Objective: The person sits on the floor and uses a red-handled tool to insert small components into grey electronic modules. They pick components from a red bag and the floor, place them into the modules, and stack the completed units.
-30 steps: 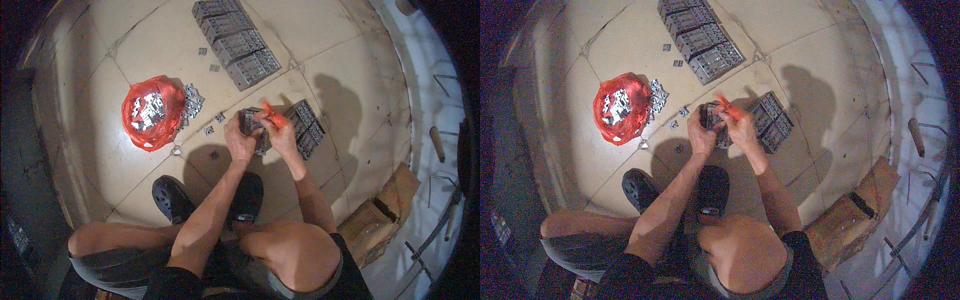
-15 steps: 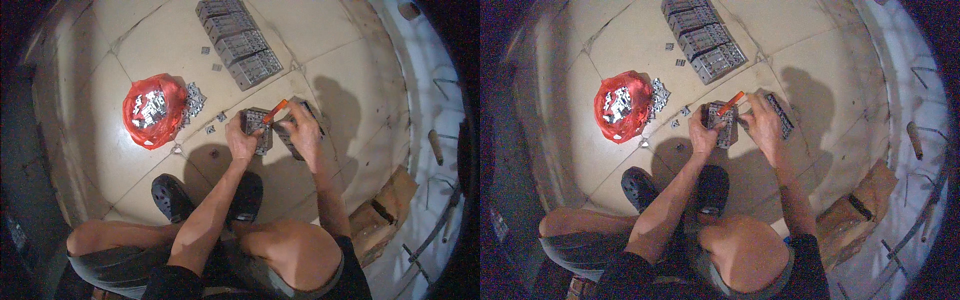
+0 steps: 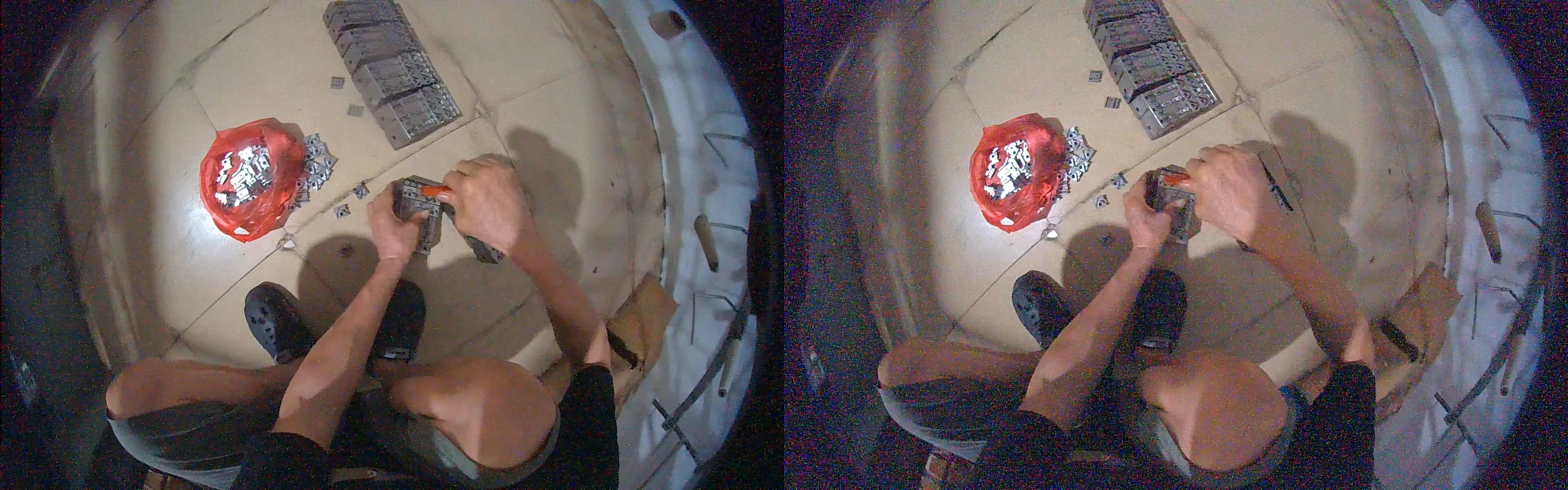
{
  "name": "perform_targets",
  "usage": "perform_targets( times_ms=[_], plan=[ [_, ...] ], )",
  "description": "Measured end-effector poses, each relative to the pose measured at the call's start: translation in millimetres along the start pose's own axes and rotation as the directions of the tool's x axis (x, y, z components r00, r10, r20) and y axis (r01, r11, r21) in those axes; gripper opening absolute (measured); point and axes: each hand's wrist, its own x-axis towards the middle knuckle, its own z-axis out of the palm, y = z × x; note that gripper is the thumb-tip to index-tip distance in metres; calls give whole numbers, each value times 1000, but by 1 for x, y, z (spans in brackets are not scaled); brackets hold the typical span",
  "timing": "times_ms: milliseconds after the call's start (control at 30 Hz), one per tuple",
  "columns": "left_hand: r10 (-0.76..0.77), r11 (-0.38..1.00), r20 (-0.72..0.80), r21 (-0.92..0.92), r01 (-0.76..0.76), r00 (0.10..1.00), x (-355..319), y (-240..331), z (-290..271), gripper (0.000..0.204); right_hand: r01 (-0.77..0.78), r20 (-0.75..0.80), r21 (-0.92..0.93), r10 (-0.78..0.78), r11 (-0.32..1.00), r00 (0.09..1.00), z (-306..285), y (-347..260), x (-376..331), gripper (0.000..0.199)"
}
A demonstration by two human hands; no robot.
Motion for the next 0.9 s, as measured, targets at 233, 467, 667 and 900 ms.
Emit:
perform_targets(
  times_ms=[233, 467, 667, 900],
  plan=[
    [31, 991, 49, 127, -37, 998, -4, 8, -9, 75, -95, 391, 722, -291, 686, 873, 25, 26, 47, 20],
    [-38, 998, 75, 61, 34, 996, -26, 24, -9, 99, -288, 316, 930, -94, 230, 944, 49, 27, 27, 17],
    [-27, 997, 26, 69, 26, 999, -24, 28, -9, 96, -227, 255, 966, 302, -125, 919, 60, -3, 16, 17],
    [-14, 995, 6, 103, 14, 1000, -29, 25, -7, 91, -83, 220, 946, 429, -314, 876, 72, -10, 18, 26]
  ],
)
